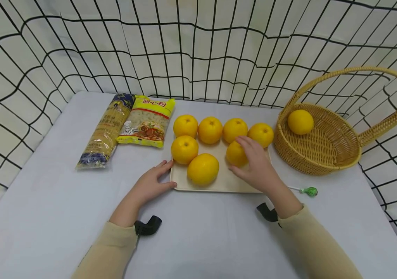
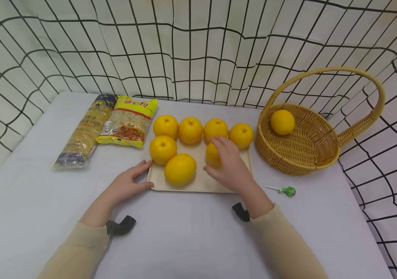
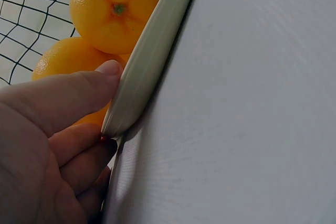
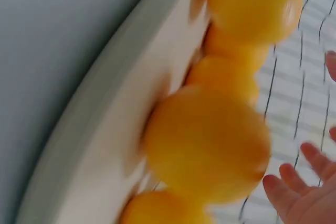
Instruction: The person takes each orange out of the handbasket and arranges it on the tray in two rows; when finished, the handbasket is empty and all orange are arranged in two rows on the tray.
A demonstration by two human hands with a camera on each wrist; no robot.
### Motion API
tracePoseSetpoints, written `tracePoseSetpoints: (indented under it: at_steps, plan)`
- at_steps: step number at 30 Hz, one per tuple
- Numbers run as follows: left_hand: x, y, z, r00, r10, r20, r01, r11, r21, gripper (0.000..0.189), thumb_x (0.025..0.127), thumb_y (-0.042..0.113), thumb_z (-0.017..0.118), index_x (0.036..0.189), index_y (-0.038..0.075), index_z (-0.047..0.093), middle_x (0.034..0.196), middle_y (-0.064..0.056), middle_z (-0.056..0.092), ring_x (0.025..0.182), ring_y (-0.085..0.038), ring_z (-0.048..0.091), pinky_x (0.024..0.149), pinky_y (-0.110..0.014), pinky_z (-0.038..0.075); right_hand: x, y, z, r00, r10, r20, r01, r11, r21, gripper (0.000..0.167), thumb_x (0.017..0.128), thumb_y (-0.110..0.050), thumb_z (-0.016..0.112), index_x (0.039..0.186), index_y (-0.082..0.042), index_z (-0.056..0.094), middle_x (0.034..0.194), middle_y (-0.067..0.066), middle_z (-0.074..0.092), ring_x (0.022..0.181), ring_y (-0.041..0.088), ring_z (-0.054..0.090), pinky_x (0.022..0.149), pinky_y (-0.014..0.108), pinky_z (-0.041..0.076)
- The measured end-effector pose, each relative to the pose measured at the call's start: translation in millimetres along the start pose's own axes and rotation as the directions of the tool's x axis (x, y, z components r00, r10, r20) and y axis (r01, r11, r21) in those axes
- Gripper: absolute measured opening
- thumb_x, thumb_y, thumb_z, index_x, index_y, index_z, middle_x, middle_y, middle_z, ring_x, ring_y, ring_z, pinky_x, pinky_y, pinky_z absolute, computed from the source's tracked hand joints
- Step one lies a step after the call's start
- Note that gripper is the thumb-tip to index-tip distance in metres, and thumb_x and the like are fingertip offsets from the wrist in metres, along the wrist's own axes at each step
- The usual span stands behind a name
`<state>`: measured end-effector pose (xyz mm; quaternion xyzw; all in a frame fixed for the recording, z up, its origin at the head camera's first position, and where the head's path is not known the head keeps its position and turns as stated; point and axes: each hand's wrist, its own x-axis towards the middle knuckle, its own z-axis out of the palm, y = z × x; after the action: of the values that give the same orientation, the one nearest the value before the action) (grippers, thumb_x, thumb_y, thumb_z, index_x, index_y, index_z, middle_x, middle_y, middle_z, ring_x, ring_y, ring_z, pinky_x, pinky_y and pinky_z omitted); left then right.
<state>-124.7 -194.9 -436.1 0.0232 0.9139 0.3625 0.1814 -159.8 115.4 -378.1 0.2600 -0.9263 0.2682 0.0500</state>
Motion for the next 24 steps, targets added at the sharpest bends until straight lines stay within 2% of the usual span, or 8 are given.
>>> tracePoseSetpoints:
  at_steps: [1, 3, 6, 8, 10, 12, 15, 24]
  plan:
    - [0.1, -0.1, -0.1, 1.000, 0.002, 0.000, -0.002, 1.000, 0.001, 0.076, 0.080, 0.047, 0.062, 0.143, 0.027, 0.027, 0.152, -0.007, 0.020, 0.137, -0.039, 0.019, 0.108, -0.058, 0.017, 1.2, -4.9, 2.0, 0.997, -0.077, 0.010, 0.078, 0.996, -0.031, 0.074, 0.076, -0.025, 0.072, 0.137, -0.007, 0.035, 0.143, 0.012, 0.033, 0.132, 0.029, 0.028, 0.109, 0.046, 0.026]
    - [-0.1, -0.1, -0.6, 1.000, 0.004, 0.000, -0.004, 1.000, -0.001, 0.076, 0.080, 0.047, 0.062, 0.143, 0.026, 0.027, 0.152, -0.007, 0.020, 0.137, -0.039, 0.019, 0.108, -0.058, 0.017, 5.1, -13.9, 8.0, 0.974, -0.221, 0.041, 0.224, 0.969, -0.099, 0.071, 0.075, -0.023, 0.073, 0.134, -0.008, 0.039, 0.141, 0.011, 0.036, 0.130, 0.029, 0.031, 0.108, 0.044, 0.029]
    - [-0.2, -0.5, -1.0, 1.000, 0.005, -0.001, -0.005, 1.000, -0.003, 0.076, 0.080, 0.047, 0.062, 0.143, 0.026, 0.027, 0.152, -0.008, 0.020, 0.137, -0.038, 0.019, 0.108, -0.058, 0.017, 11.7, -26.9, 18.4, 0.912, -0.393, 0.115, 0.409, 0.893, -0.187, 0.063, 0.074, -0.026, 0.074, 0.130, -0.012, 0.046, 0.138, 0.010, 0.040, 0.127, 0.032, 0.036, 0.106, 0.042, 0.033]
    - [-0.2, -0.7, -1.1, 1.000, 0.006, 0.001, -0.006, 1.000, -0.003, 0.076, 0.080, 0.047, 0.062, 0.143, 0.026, 0.027, 0.152, -0.008, 0.020, 0.137, -0.038, 0.019, 0.108, -0.058, 0.017, 14.8, -33.7, 25.3, 0.875, -0.453, 0.174, 0.483, 0.841, -0.242, 0.060, 0.074, -0.029, 0.074, 0.127, -0.018, 0.049, 0.136, 0.009, 0.043, 0.126, 0.033, 0.038, 0.104, 0.042, 0.036]
    - [-0.1, -0.9, -0.9, 1.000, 0.007, 0.003, -0.007, 1.000, -0.001, 0.076, 0.080, 0.047, 0.062, 0.143, 0.026, 0.027, 0.152, -0.008, 0.020, 0.137, -0.039, 0.019, 0.108, -0.058, 0.017, 16.3, -38.5, 30.9, 0.850, -0.475, 0.225, 0.524, 0.803, -0.284, 0.056, 0.075, -0.032, 0.073, 0.126, -0.022, 0.050, 0.135, 0.008, 0.044, 0.124, 0.034, 0.040, 0.102, 0.042, 0.038]
    - [-0.1, -0.7, -0.7, 1.000, 0.010, 0.002, -0.010, 1.000, 0.000, 0.076, 0.080, 0.047, 0.062, 0.143, 0.026, 0.027, 0.151, -0.008, 0.020, 0.137, -0.039, 0.019, 0.108, -0.058, 0.017, 16.9, -41.3, 35.4, 0.841, -0.473, 0.261, 0.538, 0.782, -0.315, 0.056, 0.076, -0.032, 0.072, 0.126, -0.026, 0.049, 0.134, 0.007, 0.045, 0.124, 0.033, 0.040, 0.101, 0.041, 0.040]
    - [-0.1, -0.6, -0.5, 1.000, 0.015, 0.000, -0.015, 1.000, 0.002, 0.076, 0.080, 0.047, 0.062, 0.143, 0.026, 0.027, 0.151, -0.008, 0.021, 0.136, -0.039, 0.019, 0.108, -0.058, 0.017, 17.5, -42.8, 39.7, 0.842, -0.459, 0.283, 0.536, 0.771, -0.344, 0.057, 0.077, -0.029, 0.072, 0.128, -0.027, 0.047, 0.134, 0.006, 0.044, 0.124, 0.030, 0.040, 0.101, 0.040, 0.040]
    - [-1.0, 1.3, -1.5, 1.000, 0.018, 0.000, -0.018, 1.000, 0.007, 0.076, 0.080, 0.045, 0.062, 0.144, 0.025, 0.027, 0.151, -0.008, 0.021, 0.136, -0.039, 0.019, 0.108, -0.058, 0.017, 16.8, -44.4, 41.7, 0.858, -0.447, 0.252, 0.511, 0.785, -0.350, 0.056, 0.077, -0.027, 0.072, 0.128, -0.024, 0.049, 0.127, 0.008, 0.044, 0.118, 0.027, 0.041, 0.097, 0.036, 0.043]
